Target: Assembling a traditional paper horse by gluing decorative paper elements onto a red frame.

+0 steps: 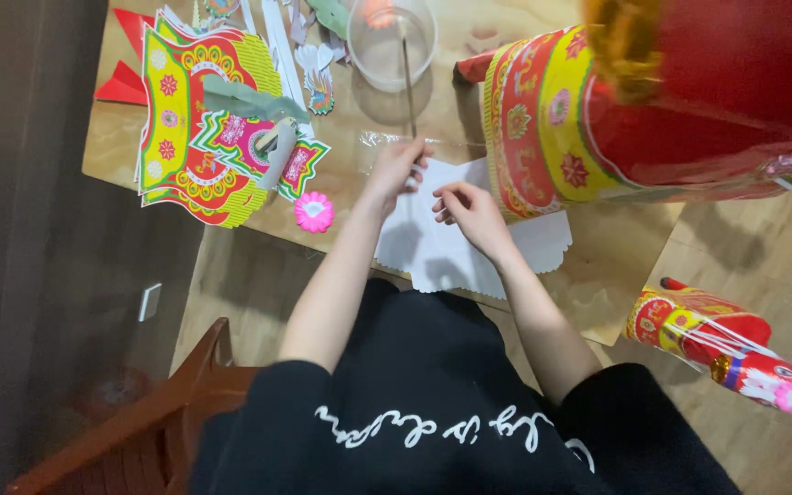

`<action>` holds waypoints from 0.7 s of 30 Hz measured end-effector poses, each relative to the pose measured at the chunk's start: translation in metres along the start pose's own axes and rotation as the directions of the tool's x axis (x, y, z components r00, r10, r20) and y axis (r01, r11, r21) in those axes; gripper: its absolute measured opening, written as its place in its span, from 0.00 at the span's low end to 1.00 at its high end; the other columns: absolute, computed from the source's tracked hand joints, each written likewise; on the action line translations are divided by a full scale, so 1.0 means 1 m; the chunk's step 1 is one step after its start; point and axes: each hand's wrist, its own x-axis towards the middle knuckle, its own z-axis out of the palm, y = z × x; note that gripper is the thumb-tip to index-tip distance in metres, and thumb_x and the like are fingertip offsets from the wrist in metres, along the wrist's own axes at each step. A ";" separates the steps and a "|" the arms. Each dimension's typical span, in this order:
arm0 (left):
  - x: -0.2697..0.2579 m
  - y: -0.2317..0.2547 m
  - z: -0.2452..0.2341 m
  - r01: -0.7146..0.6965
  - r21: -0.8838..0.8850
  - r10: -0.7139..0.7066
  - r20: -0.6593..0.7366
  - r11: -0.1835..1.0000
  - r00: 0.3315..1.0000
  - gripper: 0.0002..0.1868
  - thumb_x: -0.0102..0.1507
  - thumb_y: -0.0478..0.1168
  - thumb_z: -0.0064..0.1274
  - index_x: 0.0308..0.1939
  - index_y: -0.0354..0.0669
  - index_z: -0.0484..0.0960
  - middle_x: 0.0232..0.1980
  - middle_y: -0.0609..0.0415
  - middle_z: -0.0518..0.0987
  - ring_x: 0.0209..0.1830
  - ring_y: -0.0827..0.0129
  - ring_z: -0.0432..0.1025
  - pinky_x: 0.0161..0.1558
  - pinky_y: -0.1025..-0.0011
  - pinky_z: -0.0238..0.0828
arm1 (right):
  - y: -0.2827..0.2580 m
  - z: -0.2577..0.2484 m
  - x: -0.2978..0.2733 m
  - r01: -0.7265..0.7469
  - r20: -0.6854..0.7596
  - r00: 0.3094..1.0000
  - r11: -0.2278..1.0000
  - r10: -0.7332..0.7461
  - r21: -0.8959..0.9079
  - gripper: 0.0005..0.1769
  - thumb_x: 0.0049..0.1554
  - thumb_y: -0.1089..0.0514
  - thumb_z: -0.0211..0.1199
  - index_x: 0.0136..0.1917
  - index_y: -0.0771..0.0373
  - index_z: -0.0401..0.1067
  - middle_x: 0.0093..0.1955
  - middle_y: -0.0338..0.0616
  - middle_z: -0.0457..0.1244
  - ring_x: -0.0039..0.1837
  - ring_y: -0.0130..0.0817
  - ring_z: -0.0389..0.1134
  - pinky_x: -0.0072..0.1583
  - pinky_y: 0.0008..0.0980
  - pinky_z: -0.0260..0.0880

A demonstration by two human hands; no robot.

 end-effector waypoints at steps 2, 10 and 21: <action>-0.020 -0.012 -0.001 0.013 -0.042 -0.013 -0.012 0.999 1.000 0.20 0.68 0.57 0.48 0.40 0.47 0.84 0.30 0.65 0.75 0.23 0.81 0.67 0.25 0.75 0.65 | -0.001 -0.002 0.004 0.004 -0.004 1.000 0.999 -0.004 0.034 0.13 0.67 0.57 0.53 0.55 0.67 0.74 0.45 0.43 0.70 0.45 0.27 0.73 0.47 0.27 0.73; -0.025 -0.010 0.003 -0.024 0.012 0.025 -0.130 1.000 0.991 0.29 0.69 0.62 0.42 0.46 0.41 0.85 0.32 0.61 0.77 0.24 0.79 0.69 0.27 0.74 0.68 | -0.001 -0.001 0.008 -0.009 0.059 0.998 0.978 -0.003 0.208 0.14 0.68 0.57 0.51 0.60 0.68 0.70 0.46 0.45 0.68 0.44 0.29 0.72 0.47 0.29 0.74; -0.053 -0.143 -0.073 -0.312 0.267 0.352 -0.117 0.912 0.929 0.20 0.70 0.47 0.46 0.54 0.35 0.83 0.38 0.53 0.84 0.38 0.74 0.77 0.42 0.74 0.73 | -0.036 0.011 0.045 0.261 -0.346 0.837 0.865 -0.424 -0.430 0.08 0.67 0.59 0.59 0.54 0.66 0.65 0.48 0.50 0.61 0.48 0.42 0.67 0.51 0.38 0.70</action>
